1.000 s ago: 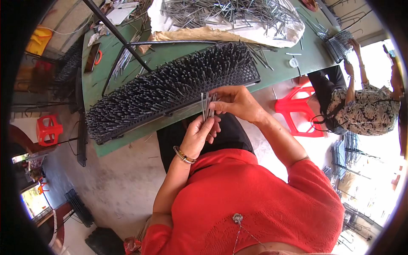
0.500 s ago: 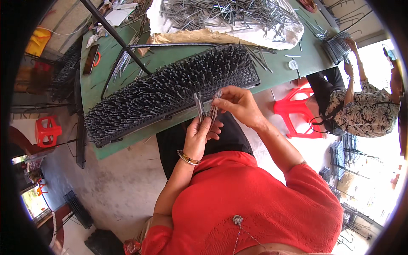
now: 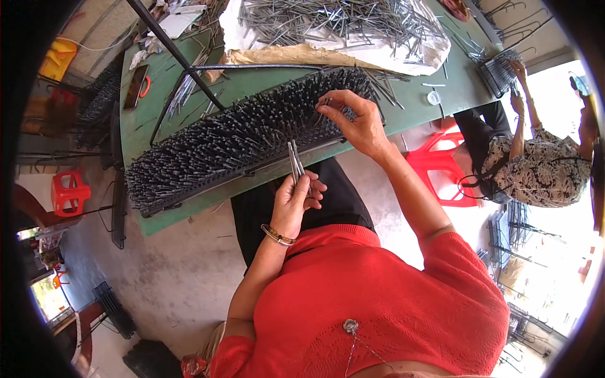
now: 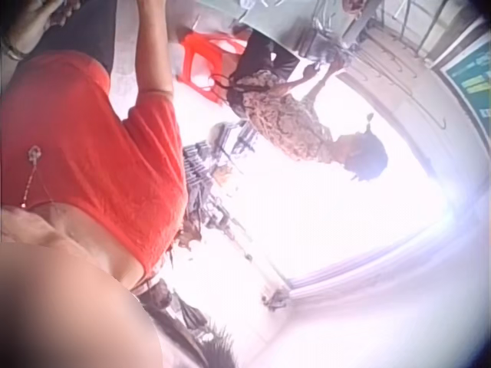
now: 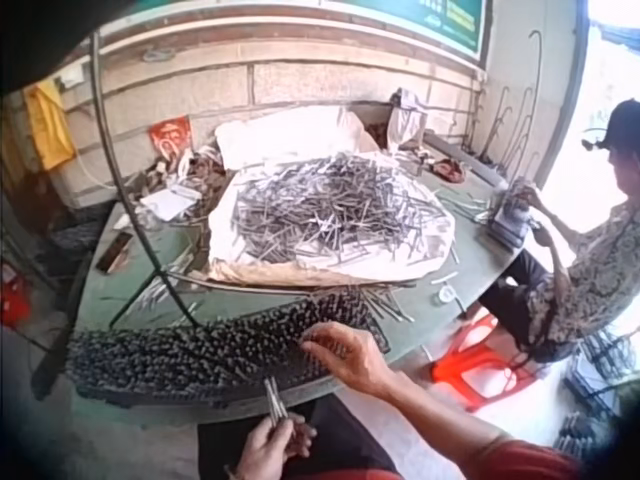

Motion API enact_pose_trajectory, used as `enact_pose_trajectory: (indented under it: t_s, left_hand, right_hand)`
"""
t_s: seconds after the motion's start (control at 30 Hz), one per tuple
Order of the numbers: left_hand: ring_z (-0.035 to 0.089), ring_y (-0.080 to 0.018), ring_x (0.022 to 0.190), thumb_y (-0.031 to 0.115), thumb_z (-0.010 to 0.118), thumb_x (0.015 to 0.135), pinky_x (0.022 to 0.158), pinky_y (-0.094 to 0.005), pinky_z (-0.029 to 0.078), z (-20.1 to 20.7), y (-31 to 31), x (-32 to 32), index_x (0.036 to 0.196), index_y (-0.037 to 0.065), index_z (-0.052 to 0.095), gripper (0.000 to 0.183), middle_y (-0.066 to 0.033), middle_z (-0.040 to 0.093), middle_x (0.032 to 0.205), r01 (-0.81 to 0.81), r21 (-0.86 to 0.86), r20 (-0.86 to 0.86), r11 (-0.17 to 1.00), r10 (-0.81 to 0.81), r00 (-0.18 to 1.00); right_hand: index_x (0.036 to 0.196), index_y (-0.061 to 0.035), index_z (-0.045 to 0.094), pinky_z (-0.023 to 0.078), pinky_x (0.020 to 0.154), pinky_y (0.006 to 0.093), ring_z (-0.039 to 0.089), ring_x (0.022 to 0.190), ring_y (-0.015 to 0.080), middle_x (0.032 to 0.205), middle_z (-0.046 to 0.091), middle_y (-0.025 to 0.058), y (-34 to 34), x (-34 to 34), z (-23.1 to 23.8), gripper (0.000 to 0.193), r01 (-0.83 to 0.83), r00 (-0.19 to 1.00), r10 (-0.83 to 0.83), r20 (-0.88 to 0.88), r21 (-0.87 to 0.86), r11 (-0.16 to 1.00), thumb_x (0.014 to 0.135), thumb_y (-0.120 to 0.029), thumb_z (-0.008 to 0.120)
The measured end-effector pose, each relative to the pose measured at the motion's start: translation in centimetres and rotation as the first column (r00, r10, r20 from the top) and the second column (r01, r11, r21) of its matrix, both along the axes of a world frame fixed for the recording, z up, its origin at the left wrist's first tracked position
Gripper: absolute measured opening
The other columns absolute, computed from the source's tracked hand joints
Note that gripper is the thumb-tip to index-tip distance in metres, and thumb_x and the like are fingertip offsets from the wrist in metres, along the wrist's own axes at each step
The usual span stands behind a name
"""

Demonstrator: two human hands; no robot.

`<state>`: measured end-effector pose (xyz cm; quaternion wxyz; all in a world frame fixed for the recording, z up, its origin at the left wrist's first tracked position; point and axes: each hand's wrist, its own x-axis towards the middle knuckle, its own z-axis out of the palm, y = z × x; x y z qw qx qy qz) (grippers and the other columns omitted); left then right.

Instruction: Manually inserting individual metal spikes into a black plastic base plate on a workbench.

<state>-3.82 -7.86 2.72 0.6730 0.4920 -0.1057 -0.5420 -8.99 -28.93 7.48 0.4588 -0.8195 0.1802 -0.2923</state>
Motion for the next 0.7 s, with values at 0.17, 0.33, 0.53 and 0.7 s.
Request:
enact_pose_trajectory:
  t_s: [0.17, 0.33, 0.53, 0.7]
  left_hand:
    - [0.059, -0.0102, 0.074, 0.024, 0.046, 0.100, 0.063, -0.0234, 0.050, -0.12, -0.02, -0.03, 0.107, 0.006, 0.056, 0.022, -0.0078, 0.064, 0.091, 0.006, 0.024, 0.007, 1.000, -0.007, 1.000]
    - [0.059, -0.0102, 0.074, 0.024, 0.046, 0.099, 0.063, -0.0233, 0.051, -0.16, -0.11, -0.10, 0.107, 0.006, 0.056, 0.022, -0.0076, 0.064, 0.091, 0.009, 0.027, 0.008, 1.000, -0.009, 1.000]
    - [0.059, -0.0101, 0.074, 0.025, 0.047, 0.099, 0.062, -0.0227, 0.050, -0.34, -0.04, -0.07, 0.107, 0.006, 0.057, 0.023, -0.0074, 0.064, 0.090, 0.012, 0.028, 0.002, 1.000, -0.012, 1.000]
    - [0.059, -0.0101, 0.074, 0.025, 0.047, 0.099, 0.062, -0.0227, 0.051, -0.42, -0.09, -0.09, 0.106, 0.006, 0.057, 0.023, -0.0075, 0.064, 0.090, 0.018, 0.026, 0.007, 0.999, -0.018, 1.000]
  right_hand:
    - [0.099, -0.0048, 0.065, 0.048, 0.077, 0.0301, 0.063, 0.085, 0.0172, 0.088, 0.068, 0.0055, -0.23, 0.04, -0.13, 0.019, -0.058, 0.998, 0.061, 0.009, -0.168, 0.984, 0.081, -0.008, 0.070]
    - [0.099, -0.0063, 0.066, 0.044, 0.079, 0.0327, 0.061, 0.087, 0.0210, 0.089, 0.068, 0.0051, -0.35, 0.03, -0.11, 0.019, -0.134, 0.991, 0.134, -0.025, -0.343, 0.930, 0.080, -0.008, 0.070]
    - [0.105, -0.0081, 0.067, 0.043, 0.077, 0.0326, 0.061, 0.084, 0.0200, 0.091, 0.068, 0.0042, 0.34, 0.21, 0.05, 0.027, -0.089, 0.996, 0.085, -0.029, -0.440, 0.894, 0.079, -0.007, 0.070]
    - [0.107, -0.0084, 0.067, 0.043, 0.075, 0.0330, 0.059, 0.083, 0.0207, 0.092, 0.067, 0.0048, 0.02, 0.22, -0.66, 0.029, -0.090, 0.990, 0.134, 0.043, -0.534, 0.841, 0.078, -0.008, 0.070]
